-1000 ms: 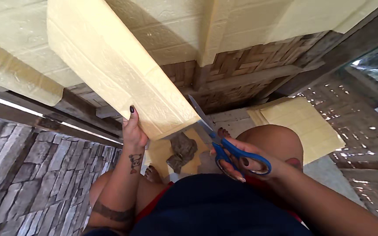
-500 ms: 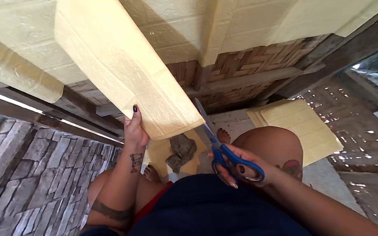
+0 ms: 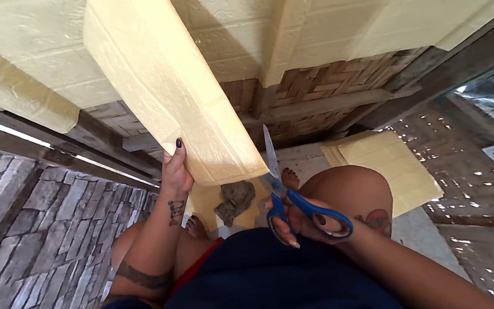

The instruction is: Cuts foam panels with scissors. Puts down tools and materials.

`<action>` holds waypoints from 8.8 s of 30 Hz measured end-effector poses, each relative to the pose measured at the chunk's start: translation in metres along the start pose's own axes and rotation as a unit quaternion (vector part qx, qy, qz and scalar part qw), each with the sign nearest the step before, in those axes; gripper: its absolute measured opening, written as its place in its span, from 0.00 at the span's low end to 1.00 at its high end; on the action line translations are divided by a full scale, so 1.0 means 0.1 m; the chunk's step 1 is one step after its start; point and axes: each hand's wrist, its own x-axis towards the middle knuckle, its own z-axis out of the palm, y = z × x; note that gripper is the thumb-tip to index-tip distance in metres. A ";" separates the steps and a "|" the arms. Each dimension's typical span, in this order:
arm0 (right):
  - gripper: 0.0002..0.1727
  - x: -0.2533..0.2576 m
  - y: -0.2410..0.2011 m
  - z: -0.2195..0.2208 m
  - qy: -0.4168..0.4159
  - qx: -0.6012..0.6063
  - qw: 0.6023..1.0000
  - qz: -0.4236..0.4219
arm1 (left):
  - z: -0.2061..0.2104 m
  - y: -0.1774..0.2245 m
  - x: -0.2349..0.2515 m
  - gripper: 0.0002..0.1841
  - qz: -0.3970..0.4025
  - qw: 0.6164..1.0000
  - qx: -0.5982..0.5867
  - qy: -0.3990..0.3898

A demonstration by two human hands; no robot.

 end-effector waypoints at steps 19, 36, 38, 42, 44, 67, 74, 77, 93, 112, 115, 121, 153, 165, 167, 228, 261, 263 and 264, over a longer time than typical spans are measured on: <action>0.27 -0.12 -0.15 0.14 0.074 -0.065 0.995 0.021 | -0.08 0.00 0.07 0.14 0.027 0.999 -0.003 -0.024; 0.35 -0.13 -0.17 0.17 0.084 -0.073 0.992 0.059 | -0.04 -0.05 -0.03 0.12 0.025 0.997 0.043 -0.051; 0.38 -0.11 -0.15 0.15 0.062 -0.070 0.994 0.052 | -0.06 -0.08 -0.02 0.14 0.031 0.997 0.036 -0.068; 0.40 -0.07 -0.14 0.14 0.046 -0.073 0.995 0.053 | -0.13 -0.13 0.02 0.17 0.047 0.996 0.026 -0.077; 0.40 -0.08 -0.14 0.14 0.056 -0.068 0.995 0.042 | -0.15 -0.14 0.03 0.16 0.052 0.995 0.028 -0.076; 0.24 -0.17 -0.15 0.01 0.055 -0.143 0.988 0.026 | -0.22 -0.11 0.12 0.17 0.074 0.993 0.042 -0.080; 0.33 -0.17 -0.15 0.03 0.039 -0.100 0.993 0.043 | -0.11 -0.08 0.01 0.14 0.050 0.993 0.082 -0.067; 0.39 -0.12 -0.09 0.02 0.030 -0.072 0.996 0.041 | -0.03 -0.09 -0.06 0.13 0.020 0.995 0.068 -0.064; 0.38 -0.07 0.07 -0.04 0.017 -0.015 1.000 -0.014 | -0.10 -0.08 0.01 0.14 0.008 0.998 0.027 -0.061; 0.29 -0.11 -0.01 0.10 0.078 -0.061 0.995 -0.005 | -0.11 -0.06 0.05 0.15 0.025 0.998 0.014 -0.057; 0.27 -0.10 0.00 0.09 0.077 -0.069 0.995 -0.002 | -0.11 -0.06 0.05 0.15 0.022 0.998 0.010 -0.061; 0.29 -0.10 -0.01 0.04 0.061 -0.063 0.996 -0.002 | -0.12 -0.05 0.05 0.13 0.017 0.998 0.016 -0.063; 0.29 -0.07 0.01 0.05 0.080 -0.051 0.995 -0.014 | -0.12 -0.09 0.05 0.13 0.004 0.998 0.022 -0.057; 0.39 -0.05 0.06 -0.04 0.002 -0.033 0.999 0.017 | -0.14 -0.08 0.01 0.16 -0.015 0.994 0.048 -0.101; 0.36 -0.05 0.04 -0.02 -0.001 -0.038 0.999 0.027 | -0.15 -0.08 0.01 0.17 -0.015 0.993 0.051 -0.106; 0.29 0.01 -0.04 0.19 0.124 -0.019 0.990 -0.060 | -0.13 -0.21 0.04 0.10 0.000 0.994 0.063 -0.087; 0.21 0.01 0.00 0.19 0.132 -0.053 0.986 -0.087 | -0.16 -0.25 0.10 0.18 -0.010 0.993 0.028 -0.112; 0.21 -0.01 0.00 0.18 0.131 -0.062 0.986 -0.083 | -0.16 -0.24 0.10 0.19 -0.012 0.993 0.035 -0.109; 0.22 -0.01 -0.01 0.17 0.130 -0.067 0.986 -0.078 | -0.16 -0.23 0.10 0.19 -0.016 0.994 0.040 -0.105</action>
